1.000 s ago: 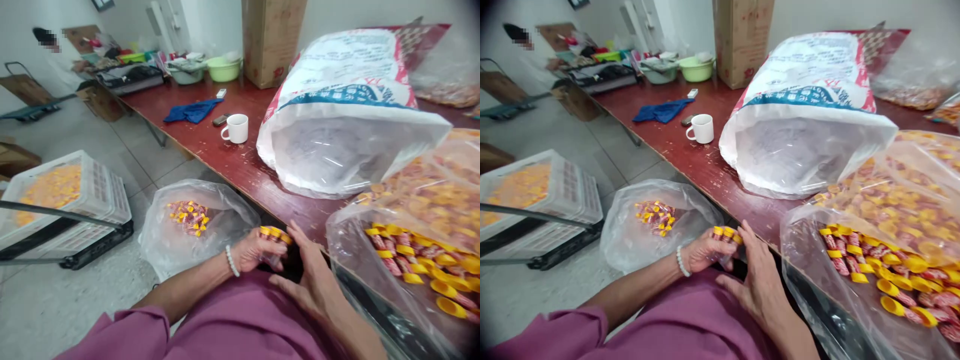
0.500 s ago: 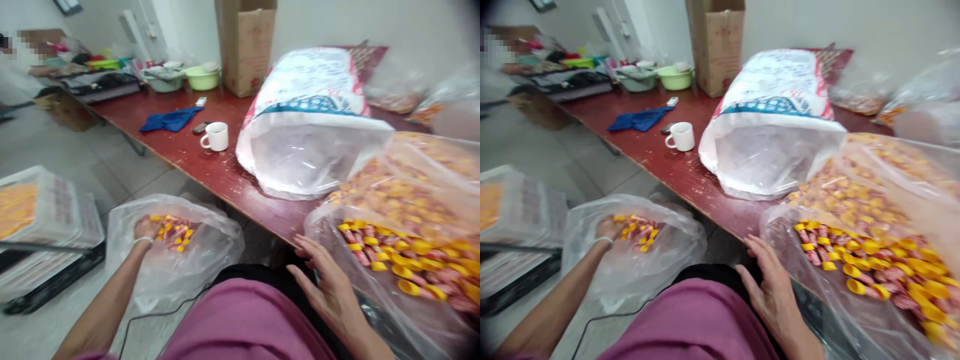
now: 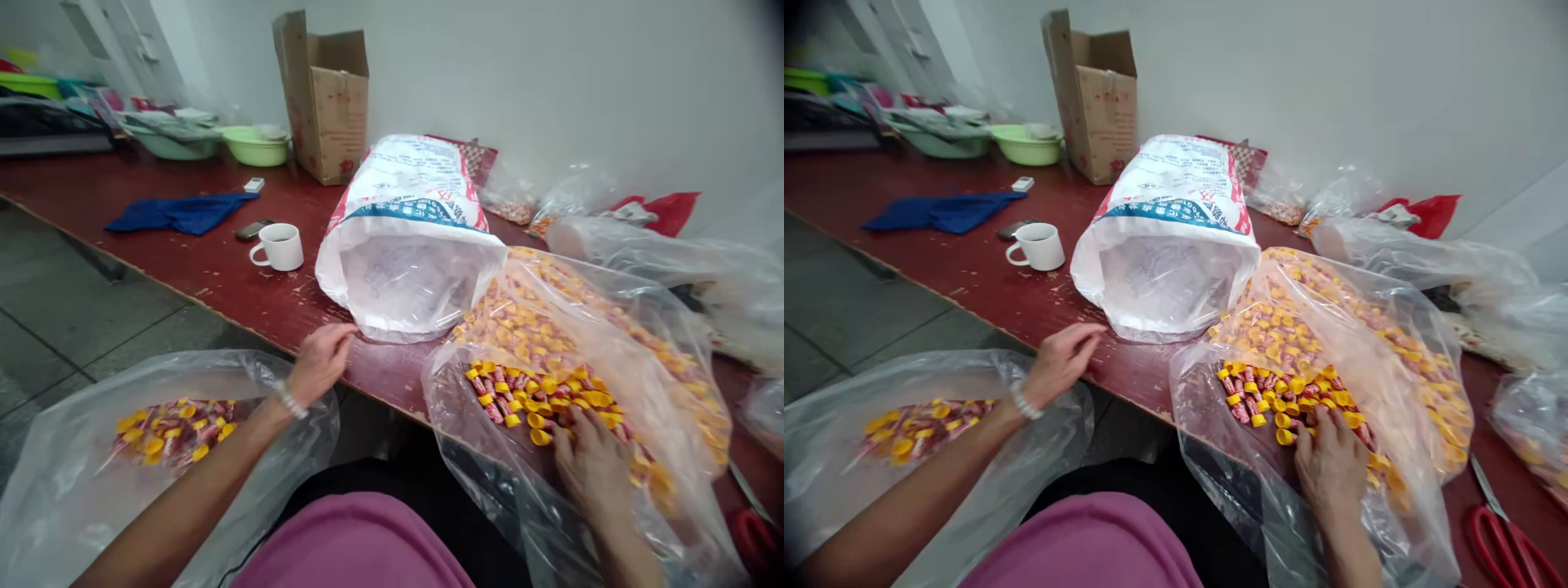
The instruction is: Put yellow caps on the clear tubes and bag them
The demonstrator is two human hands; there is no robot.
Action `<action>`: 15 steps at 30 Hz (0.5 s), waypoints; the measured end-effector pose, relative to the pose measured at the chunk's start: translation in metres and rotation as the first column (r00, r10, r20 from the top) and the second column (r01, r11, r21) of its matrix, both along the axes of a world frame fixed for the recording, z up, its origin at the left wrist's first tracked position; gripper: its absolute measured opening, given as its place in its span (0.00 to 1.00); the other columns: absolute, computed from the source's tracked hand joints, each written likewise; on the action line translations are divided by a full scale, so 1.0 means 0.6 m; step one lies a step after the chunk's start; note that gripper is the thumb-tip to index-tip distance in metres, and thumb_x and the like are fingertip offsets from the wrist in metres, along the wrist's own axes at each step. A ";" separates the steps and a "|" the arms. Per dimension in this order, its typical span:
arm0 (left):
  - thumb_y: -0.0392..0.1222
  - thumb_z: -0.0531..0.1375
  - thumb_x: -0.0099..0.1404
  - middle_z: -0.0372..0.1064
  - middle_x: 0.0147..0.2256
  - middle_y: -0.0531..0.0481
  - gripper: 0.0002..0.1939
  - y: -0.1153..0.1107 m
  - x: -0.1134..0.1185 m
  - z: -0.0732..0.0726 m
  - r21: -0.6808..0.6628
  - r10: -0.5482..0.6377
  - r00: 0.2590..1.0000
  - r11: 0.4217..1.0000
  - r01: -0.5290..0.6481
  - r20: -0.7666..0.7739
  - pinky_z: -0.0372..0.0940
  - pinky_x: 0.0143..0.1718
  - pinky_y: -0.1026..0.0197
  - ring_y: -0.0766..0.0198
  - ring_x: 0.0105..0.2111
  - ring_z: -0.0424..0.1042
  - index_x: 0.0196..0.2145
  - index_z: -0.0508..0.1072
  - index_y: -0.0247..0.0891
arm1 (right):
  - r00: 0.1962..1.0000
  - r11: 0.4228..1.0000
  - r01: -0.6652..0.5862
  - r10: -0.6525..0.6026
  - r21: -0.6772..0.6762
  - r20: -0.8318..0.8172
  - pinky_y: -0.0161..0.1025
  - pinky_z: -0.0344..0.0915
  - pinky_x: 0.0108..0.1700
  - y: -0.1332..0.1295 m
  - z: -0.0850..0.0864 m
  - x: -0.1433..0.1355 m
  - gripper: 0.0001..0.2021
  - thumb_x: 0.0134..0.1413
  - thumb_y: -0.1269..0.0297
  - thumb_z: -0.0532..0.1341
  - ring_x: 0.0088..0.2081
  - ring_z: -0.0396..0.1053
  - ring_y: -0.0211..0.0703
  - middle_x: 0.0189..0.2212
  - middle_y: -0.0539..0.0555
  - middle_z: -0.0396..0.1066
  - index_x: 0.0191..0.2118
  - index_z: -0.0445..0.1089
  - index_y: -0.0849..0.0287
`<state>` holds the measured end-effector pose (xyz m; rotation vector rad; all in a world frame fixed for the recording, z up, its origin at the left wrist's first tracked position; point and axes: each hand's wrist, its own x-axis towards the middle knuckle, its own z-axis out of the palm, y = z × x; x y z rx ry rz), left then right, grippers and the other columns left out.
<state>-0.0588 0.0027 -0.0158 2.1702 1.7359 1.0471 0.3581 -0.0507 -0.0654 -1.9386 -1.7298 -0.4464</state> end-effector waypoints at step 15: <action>0.38 0.58 0.53 0.73 0.35 0.44 0.07 0.224 0.150 -0.018 -0.426 0.002 1.000 0.905 0.005 0.016 0.60 0.46 0.54 0.51 0.44 0.69 0.31 0.73 0.40 | 0.979 0.983 -0.181 0.180 -0.004 0.100 0.48 0.65 0.43 -0.054 -0.011 -0.010 0.20 0.61 0.56 0.48 0.38 0.71 0.51 0.34 0.59 0.76 0.38 0.73 0.63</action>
